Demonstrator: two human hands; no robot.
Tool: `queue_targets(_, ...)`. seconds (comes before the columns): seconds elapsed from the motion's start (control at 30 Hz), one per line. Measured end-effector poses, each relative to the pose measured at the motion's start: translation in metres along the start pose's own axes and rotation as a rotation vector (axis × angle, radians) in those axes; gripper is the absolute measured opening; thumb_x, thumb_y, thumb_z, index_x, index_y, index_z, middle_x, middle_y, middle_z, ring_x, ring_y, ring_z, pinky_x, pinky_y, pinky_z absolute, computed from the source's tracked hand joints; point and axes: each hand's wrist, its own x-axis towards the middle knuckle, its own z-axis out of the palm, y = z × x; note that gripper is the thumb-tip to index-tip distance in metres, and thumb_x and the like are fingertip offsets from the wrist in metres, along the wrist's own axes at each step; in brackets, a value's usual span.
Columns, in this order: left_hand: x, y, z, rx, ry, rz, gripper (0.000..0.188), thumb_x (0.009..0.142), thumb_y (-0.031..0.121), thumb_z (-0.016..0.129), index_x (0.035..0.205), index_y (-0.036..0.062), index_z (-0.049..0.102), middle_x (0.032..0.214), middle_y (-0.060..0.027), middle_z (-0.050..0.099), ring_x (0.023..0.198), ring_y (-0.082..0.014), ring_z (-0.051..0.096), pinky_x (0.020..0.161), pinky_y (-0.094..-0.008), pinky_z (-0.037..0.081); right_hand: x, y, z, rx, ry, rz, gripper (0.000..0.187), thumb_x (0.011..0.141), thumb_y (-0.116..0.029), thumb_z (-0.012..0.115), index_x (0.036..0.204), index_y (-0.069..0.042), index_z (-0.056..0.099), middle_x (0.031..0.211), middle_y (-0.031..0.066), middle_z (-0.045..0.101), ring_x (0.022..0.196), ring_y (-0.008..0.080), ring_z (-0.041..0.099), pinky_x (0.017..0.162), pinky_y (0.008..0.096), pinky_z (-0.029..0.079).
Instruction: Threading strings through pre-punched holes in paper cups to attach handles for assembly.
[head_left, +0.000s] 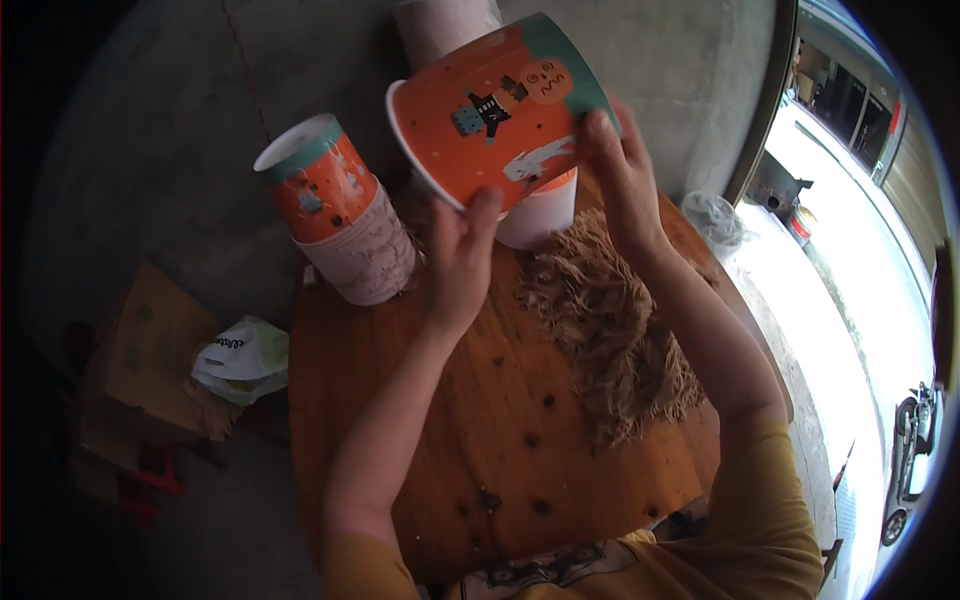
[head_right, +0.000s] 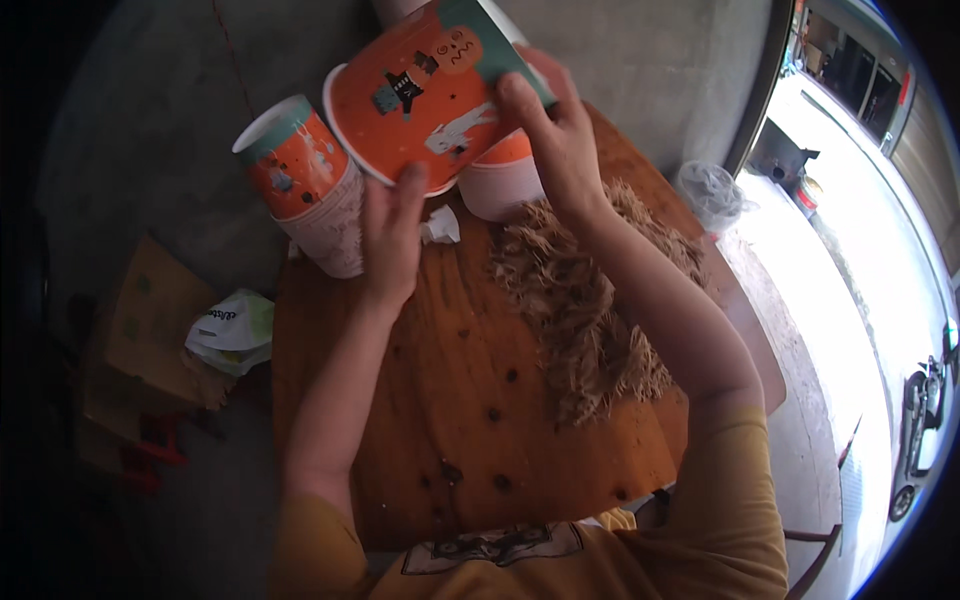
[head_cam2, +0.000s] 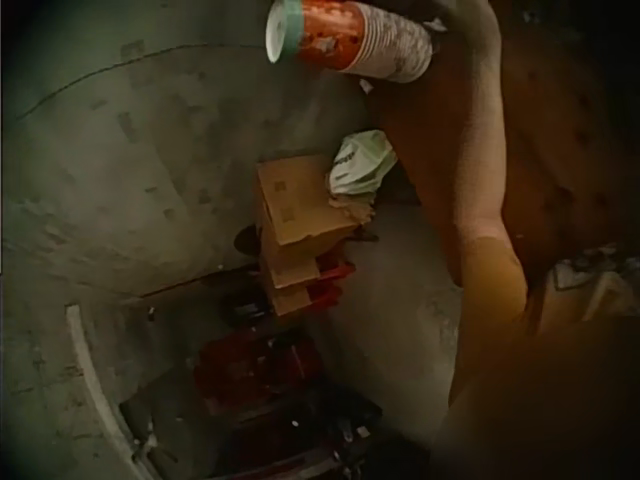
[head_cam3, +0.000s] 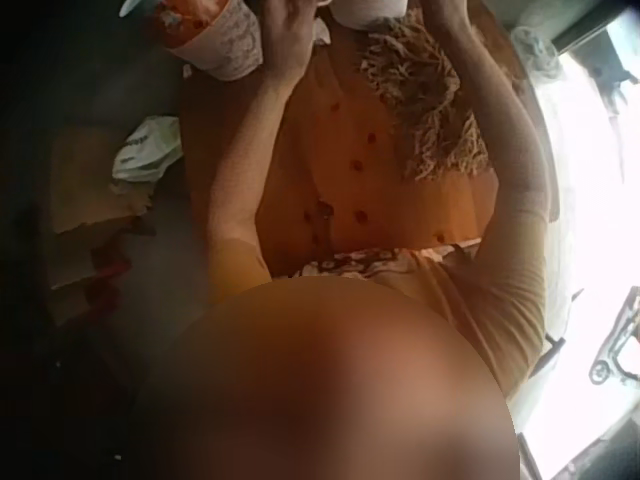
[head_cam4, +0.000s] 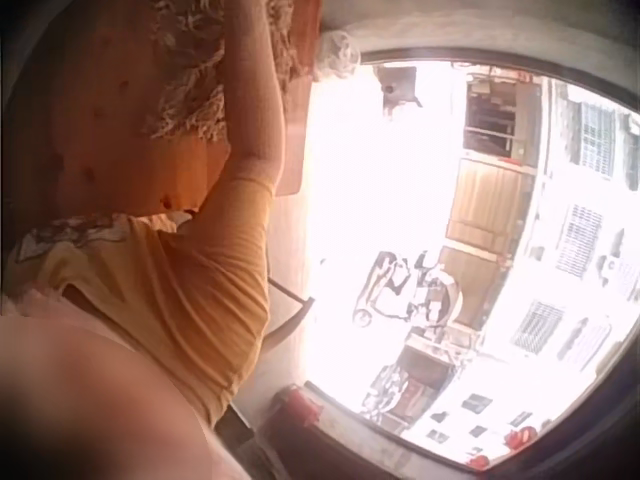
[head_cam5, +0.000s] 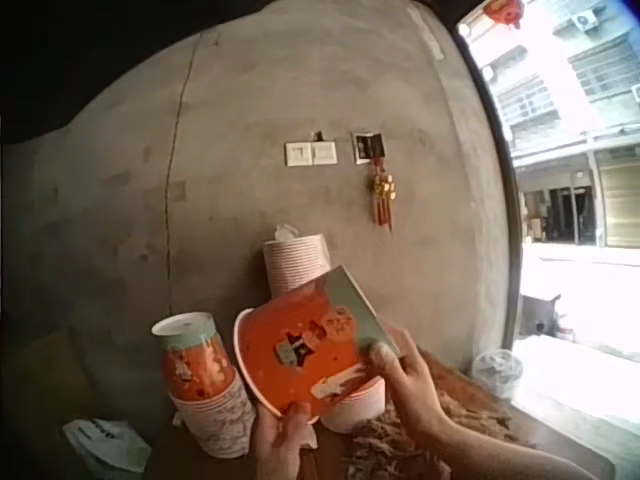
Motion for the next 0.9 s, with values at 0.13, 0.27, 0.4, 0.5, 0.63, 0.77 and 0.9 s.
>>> queue_targets(0.13,-0.04,0.047,-0.015,0.154,-0.095,-0.178,0.033,0.098,0.019,0.046,0.125,-0.0004,0.042,0.123,-0.0079,0.053,0.108,-0.0145,0.052,0.092,-0.0295,0.042,-0.025,0.02,-0.063,-0.441,-0.173,0.252,0.04,0.094,-0.041,0.047,0.12,-0.012,0.056,0.115,0.0104,0.061,0.103,0.0259,0.06,0.087,0.0349,0.046)
queue_targets(0.27,-0.085,0.072,-0.033,0.825,-0.273,-0.355,0.021,0.095,0.019,0.05,0.104,0.0001,0.051,0.086,-0.0228,0.062,0.081,-0.0373,0.063,0.067,-0.041,0.048,-0.039,0.074,-0.12,-1.072,-0.318,0.226,0.025,0.083,-0.033,0.06,0.094,-0.011,0.067,0.101,0.0149,0.064,0.091,0.0326,0.062,0.079,0.0401,0.049)
queue_targets(0.4,-0.112,0.077,-0.025,1.081,-0.361,-0.259,0.018,0.092,0.017,0.054,0.096,0.0012,0.048,0.076,-0.0215,0.061,0.071,-0.0417,0.06,0.059,-0.0492,0.046,-0.049,0.102,-0.126,-1.172,-0.421,0.056,0.021,0.078,-0.029,0.065,0.085,-0.009,0.067,0.09,0.0141,0.063,0.085,0.0325,0.062,0.074,0.0427,0.049)
queue_targets(0.5,-0.118,0.087,-0.016,1.206,-0.505,-0.242,0.016,0.09,0.015,0.056,0.094,0.0021,0.048,0.076,-0.019,0.061,0.071,-0.039,0.061,0.06,-0.0482,0.047,-0.045,0.107,-0.128,-1.235,-0.362,0.054,0.021,0.078,-0.028,0.065,0.086,-0.008,0.067,0.087,0.0137,0.064,0.082,0.0289,0.063,0.071,0.0397,0.049)
queue_targets(0.63,-0.124,0.085,-0.017,1.258,-0.647,-0.097,0.016,0.088,0.015,0.058,0.091,0.0032,0.049,0.08,-0.0148,0.062,0.074,-0.0338,0.061,0.065,-0.0446,0.048,-0.026,0.089,-0.121,-0.698,-0.187,0.239,0.023,0.081,-0.024,0.064,0.089,-0.002,0.065,0.075,0.0063,0.065,0.067,0.0152,0.061,0.063,0.0307,0.047)
queue_targets(0.77,-0.127,0.084,-0.017,1.246,-0.73,-0.12,0.019,0.087,0.018,0.06,0.094,0.003,0.051,0.081,-0.0136,0.062,0.077,-0.0319,0.062,0.067,-0.043,0.049,-0.016,0.059,-0.116,-0.599,-0.223,0.269,0.019,0.085,-0.021,0.06,0.09,-0.002,0.062,0.076,0.0022,0.062,0.069,0.0103,0.057,0.063,0.0259,0.045)
queue_targets(0.9,-0.131,0.078,-0.022,1.287,-0.741,-0.144,0.021,0.086,0.019,0.06,0.098,0.0034,0.052,0.082,-0.0137,0.062,0.078,-0.0324,0.062,0.068,-0.0427,0.049,-0.011,0.034,-0.099,-0.074,-0.005,0.425,0.013,0.089,-0.017,0.056,0.088,-0.004,0.057,0.077,-0.0009,0.058,0.069,0.0076,0.055,0.062,0.0225,0.045)
